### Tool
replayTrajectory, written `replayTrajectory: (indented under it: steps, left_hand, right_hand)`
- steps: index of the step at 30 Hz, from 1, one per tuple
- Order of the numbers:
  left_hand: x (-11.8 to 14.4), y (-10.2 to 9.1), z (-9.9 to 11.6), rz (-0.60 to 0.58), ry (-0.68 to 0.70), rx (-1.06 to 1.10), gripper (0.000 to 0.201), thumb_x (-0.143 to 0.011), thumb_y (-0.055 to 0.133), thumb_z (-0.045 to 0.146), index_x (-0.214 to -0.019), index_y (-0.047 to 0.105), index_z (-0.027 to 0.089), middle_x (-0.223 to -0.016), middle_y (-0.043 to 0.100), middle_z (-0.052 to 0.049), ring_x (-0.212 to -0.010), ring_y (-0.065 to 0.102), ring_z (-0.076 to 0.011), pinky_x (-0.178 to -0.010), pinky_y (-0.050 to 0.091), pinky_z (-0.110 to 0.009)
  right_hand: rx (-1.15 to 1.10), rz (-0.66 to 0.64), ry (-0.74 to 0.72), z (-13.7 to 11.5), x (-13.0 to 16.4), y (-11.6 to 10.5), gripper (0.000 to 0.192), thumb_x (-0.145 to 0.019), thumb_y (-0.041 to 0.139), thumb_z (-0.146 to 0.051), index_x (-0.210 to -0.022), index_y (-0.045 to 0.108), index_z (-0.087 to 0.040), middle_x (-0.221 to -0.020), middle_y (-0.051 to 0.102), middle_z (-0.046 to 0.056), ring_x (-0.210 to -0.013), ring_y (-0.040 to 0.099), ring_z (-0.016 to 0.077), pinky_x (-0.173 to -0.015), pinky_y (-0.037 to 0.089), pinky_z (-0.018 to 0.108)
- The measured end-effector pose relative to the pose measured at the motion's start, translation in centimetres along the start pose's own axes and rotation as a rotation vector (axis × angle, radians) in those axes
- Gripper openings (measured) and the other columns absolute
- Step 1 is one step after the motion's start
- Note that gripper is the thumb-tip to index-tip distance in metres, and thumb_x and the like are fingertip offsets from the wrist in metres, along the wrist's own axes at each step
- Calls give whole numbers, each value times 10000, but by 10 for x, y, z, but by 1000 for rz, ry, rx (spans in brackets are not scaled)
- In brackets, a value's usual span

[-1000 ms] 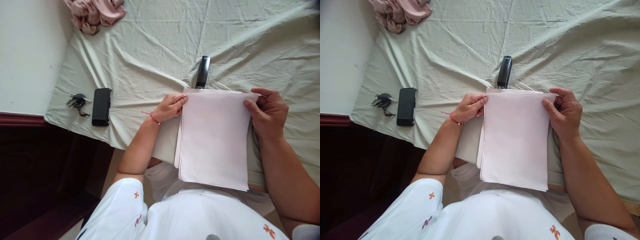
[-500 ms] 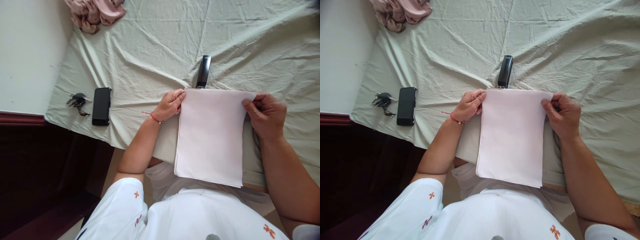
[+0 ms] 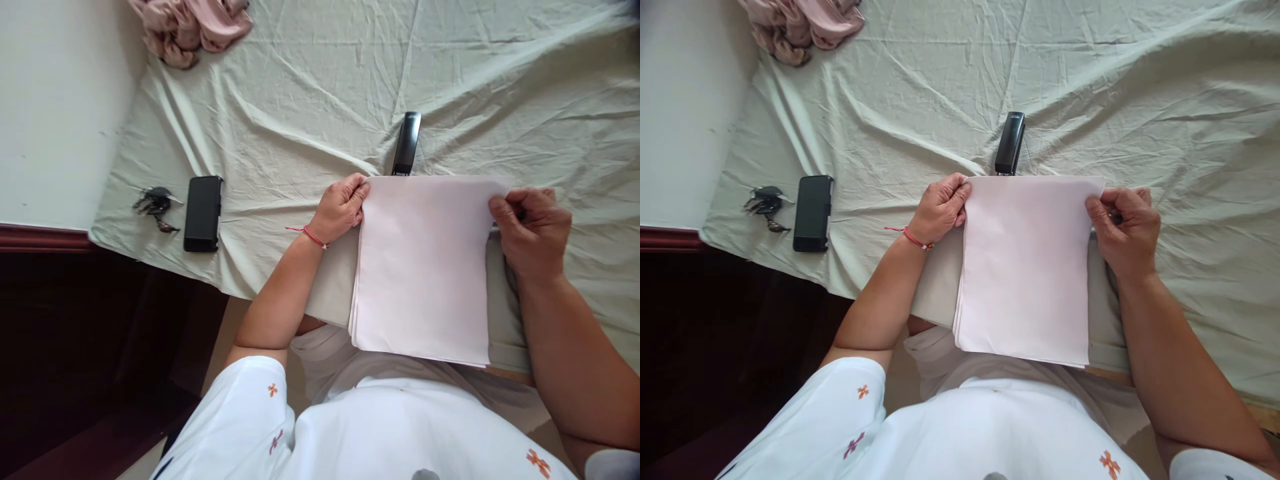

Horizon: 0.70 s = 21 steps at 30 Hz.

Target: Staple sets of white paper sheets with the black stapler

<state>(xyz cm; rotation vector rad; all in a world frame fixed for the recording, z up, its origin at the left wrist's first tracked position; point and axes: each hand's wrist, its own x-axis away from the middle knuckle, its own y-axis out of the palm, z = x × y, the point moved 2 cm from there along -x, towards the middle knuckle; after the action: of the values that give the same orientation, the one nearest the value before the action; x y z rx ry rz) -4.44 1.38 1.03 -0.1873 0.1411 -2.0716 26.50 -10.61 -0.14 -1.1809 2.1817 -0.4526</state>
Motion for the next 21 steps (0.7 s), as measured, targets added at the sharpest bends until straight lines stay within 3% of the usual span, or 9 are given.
replayTrajectory:
  steps: [4, 8, 11, 13, 18, 21]
  left_hand:
    - [-1, 1, -5, 29, -4, -26, 328, -1004, 662, 489, -836, 565, 225, -600, 431, 68, -405, 408, -60, -405, 342, -224]
    - [-2, 1, -16, 166, 14, -86, 143, -1002, 647, 353, -998, 661, 210, -728, 580, 37, -445, 458, -52, -438, 393, -213]
    - [-4, 1, -23, 232, 23, -147, 224, -1007, 627, 324, -1196, 694, 224, -758, 624, 31, -462, 498, -59, -482, 437, -215]
    - [-5, 1, -25, 231, -1, -163, 261, -1003, 616, 308, -1230, 712, 221, -694, 611, 40, -458, 505, -68, -497, 445, -215]
    - [-6, 5, -18, 258, -63, -155, 166, -976, 613, 294, -968, 745, 194, -666, 624, 30, -443, 477, -68, -475, 392, -216]
    - [-6, 7, -15, 270, -63, -125, 280, -994, 629, 412, -806, 668, 208, -582, 534, 49, -419, 424, -72, -442, 327, -224]
  right_hand:
    - [68, -29, 19, -3, -2, 2, 210, -824, 721, -458, -786, 732, -252, -655, 579, -7, -795, 529, 198, -820, 474, 390]
    - [141, -68, 22, -7, -4, 3, 203, -810, 681, -440, -755, 723, -250, -641, 606, 7, -786, 544, 210, -834, 481, 404]
    - [163, -72, 28, -8, -5, 4, 205, -801, 669, -443, -742, 710, -251, -635, 611, 7, -755, 531, 207, -846, 482, 417]
    - [159, -63, 26, -9, -5, 4, 203, -794, 668, -440, -732, 704, -250, -631, 607, 4, -732, 522, 202, -850, 480, 424]
    - [153, -42, 37, -10, -5, 5, 189, -794, 670, -426, -716, 691, -256, -641, 624, 12, -753, 531, 210, -822, 471, 409]
    - [163, -41, 39, -10, -5, 5, 181, -794, 666, -417, -705, 676, -259, -638, 634, 12, -747, 529, 213, -825, 474, 413]
